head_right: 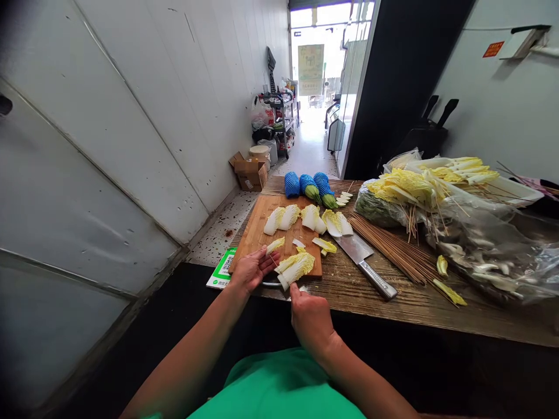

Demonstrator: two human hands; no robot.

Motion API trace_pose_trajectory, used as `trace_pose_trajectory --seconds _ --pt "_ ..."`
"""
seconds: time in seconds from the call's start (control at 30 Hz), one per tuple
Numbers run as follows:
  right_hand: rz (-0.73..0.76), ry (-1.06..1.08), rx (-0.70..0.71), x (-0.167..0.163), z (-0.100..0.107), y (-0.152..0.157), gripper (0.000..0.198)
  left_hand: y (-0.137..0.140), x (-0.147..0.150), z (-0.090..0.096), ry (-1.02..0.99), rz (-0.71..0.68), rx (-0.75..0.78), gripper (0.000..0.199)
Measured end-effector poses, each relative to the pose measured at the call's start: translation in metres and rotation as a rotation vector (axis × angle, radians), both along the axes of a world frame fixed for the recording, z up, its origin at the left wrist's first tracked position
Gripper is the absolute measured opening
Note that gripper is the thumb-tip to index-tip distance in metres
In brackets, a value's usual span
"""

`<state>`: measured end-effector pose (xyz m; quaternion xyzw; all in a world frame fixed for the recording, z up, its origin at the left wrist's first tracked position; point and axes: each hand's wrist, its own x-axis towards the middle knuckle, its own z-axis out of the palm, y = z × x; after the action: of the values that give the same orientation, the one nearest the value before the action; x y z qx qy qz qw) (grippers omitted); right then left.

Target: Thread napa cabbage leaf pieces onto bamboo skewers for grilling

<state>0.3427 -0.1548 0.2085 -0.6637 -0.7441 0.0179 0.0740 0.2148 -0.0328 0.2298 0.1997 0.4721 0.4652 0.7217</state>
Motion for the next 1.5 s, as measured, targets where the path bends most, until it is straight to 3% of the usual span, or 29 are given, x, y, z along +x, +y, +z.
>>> trace_pose_trajectory --seconds 0.93,1.5 --pt "-0.051 0.036 -0.046 -0.014 0.003 0.011 0.041 -0.001 0.001 -0.003 0.027 -0.017 0.041 0.008" --pt "-0.07 0.04 0.092 -0.015 -0.006 0.024 0.039 0.0 0.005 -0.001 0.065 -0.065 0.037 0.011"
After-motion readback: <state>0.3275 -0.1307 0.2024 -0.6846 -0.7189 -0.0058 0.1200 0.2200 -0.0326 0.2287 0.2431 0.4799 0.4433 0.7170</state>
